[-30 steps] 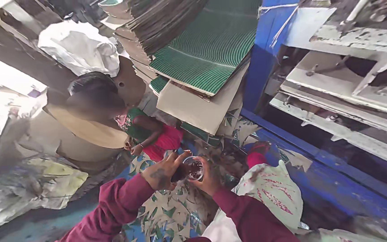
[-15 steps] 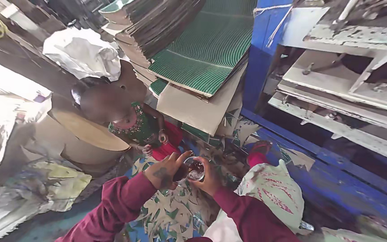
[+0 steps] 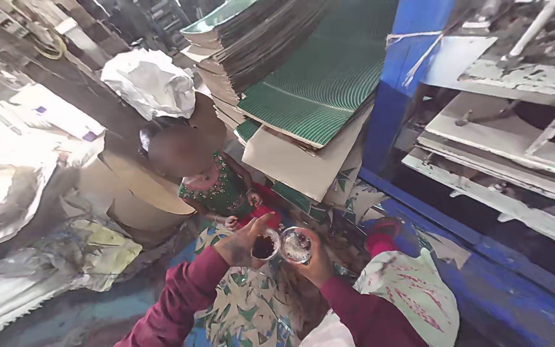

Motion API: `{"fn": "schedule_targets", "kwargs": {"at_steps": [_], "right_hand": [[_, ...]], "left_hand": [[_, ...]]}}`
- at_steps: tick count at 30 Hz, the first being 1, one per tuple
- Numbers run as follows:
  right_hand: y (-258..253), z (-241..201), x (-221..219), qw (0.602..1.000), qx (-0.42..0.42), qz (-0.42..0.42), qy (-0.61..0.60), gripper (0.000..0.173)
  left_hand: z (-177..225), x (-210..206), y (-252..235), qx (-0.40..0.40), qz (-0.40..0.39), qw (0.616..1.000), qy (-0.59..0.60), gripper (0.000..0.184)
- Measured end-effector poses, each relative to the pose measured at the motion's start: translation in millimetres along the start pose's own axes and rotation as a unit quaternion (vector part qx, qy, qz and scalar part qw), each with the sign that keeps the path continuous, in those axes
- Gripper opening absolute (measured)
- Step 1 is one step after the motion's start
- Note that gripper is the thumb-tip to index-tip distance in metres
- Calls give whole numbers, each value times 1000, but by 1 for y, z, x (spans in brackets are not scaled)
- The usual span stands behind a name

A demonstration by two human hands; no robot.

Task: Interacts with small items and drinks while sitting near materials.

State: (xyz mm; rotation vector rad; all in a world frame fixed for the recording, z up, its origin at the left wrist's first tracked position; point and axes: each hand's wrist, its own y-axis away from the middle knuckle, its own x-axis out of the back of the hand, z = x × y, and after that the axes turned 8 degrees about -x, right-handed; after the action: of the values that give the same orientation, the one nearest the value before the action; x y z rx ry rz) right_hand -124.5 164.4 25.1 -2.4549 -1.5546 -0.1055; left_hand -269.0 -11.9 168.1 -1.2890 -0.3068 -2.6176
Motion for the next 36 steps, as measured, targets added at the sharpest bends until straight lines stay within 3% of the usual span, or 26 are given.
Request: {"fn": "schedule_targets", "kwargs": {"at_steps": [5, 9, 13, 20, 25, 32, 36], "right_hand": [[2, 2, 2, 997, 60, 41, 0, 89], [9, -10, 11, 997, 53, 54, 5, 96], [17, -7, 20, 996, 75, 38, -25, 96], [24, 1, 15, 997, 67, 23, 23, 98], [28, 10, 8, 997, 71, 10, 19, 95], [31, 10, 12, 998, 69, 5, 14, 101], [36, 6, 21, 996, 92, 18, 9, 107]], "left_hand": [[-20, -12, 21, 18, 119, 988, 93, 128], [-32, -11, 41, 80, 212, 968, 110, 135], [-50, -12, 57, 29, 309, 936, 168, 134], [-52, -18, 64, 27, 292, 952, 92, 121], [-42, -17, 54, 76, 272, 952, 118, 128], [-55, -21, 55, 160, 309, 935, 63, 122], [-75, -22, 54, 158, 329, 927, 89, 124]]}}
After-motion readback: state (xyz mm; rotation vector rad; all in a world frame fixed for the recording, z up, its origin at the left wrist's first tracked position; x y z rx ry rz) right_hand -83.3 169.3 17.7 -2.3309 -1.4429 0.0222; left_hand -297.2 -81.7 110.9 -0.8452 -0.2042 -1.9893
